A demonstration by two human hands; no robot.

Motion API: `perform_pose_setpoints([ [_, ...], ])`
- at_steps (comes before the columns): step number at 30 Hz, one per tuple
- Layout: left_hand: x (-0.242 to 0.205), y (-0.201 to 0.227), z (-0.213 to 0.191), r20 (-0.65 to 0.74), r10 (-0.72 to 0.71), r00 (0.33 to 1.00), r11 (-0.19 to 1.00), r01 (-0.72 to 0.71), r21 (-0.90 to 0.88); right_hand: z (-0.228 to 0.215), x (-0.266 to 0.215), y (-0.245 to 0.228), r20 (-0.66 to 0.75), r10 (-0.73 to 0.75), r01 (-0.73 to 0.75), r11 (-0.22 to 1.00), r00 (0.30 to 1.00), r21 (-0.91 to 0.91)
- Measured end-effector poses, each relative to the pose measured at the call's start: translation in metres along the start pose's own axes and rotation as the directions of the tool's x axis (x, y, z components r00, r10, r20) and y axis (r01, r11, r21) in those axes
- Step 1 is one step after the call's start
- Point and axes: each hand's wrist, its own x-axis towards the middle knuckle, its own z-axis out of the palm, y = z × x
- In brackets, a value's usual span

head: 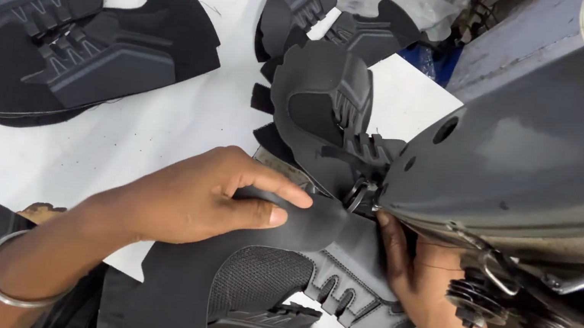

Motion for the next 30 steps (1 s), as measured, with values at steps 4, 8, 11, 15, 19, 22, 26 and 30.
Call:
perform_pose_setpoints([
  [4,0.002,-0.001,0.005,-0.036,0.214,0.976,0.972,-0.216,-0.091,0.002,-0.002,0.004,-0.035,-0.019,0.020,1.000,0.999,0.022],
  [8,0.004,0.000,0.005,-0.017,0.047,0.999,0.996,-0.048,-0.072,0.002,0.003,0.002,0.050,0.086,-0.091,0.990,0.995,0.108],
  [11,0.009,-0.019,0.006,-0.038,0.371,0.928,0.926,-0.373,-0.064,0.002,0.003,0.003,0.025,0.069,-0.071,0.994,0.997,0.088],
  [15,0.006,-0.002,0.001,-0.047,0.259,0.965,0.966,-0.260,-0.011,0.004,0.007,0.009,0.074,0.086,-0.095,0.987,0.994,0.132],
  [19,0.006,0.011,0.004,-0.100,0.148,0.984,0.987,-0.154,-0.056,0.012,0.003,0.026,0.098,0.052,-0.048,0.998,0.994,-0.041],
  [22,0.018,-0.016,0.014,-0.164,0.419,0.893,0.894,-0.438,-0.099,0.032,-0.008,0.049,0.210,0.204,-0.198,0.979,0.956,-0.048],
  [26,0.017,-0.002,0.021,-0.199,0.160,0.967,0.975,-0.187,-0.120,0.035,-0.037,0.031,0.250,0.340,-0.356,0.934,0.907,0.019],
  [30,0.016,-0.004,0.036,-0.302,0.224,0.927,0.938,-0.289,-0.191,0.036,-0.096,-0.042,-0.116,0.551,-0.407,0.727,0.826,0.553],
])
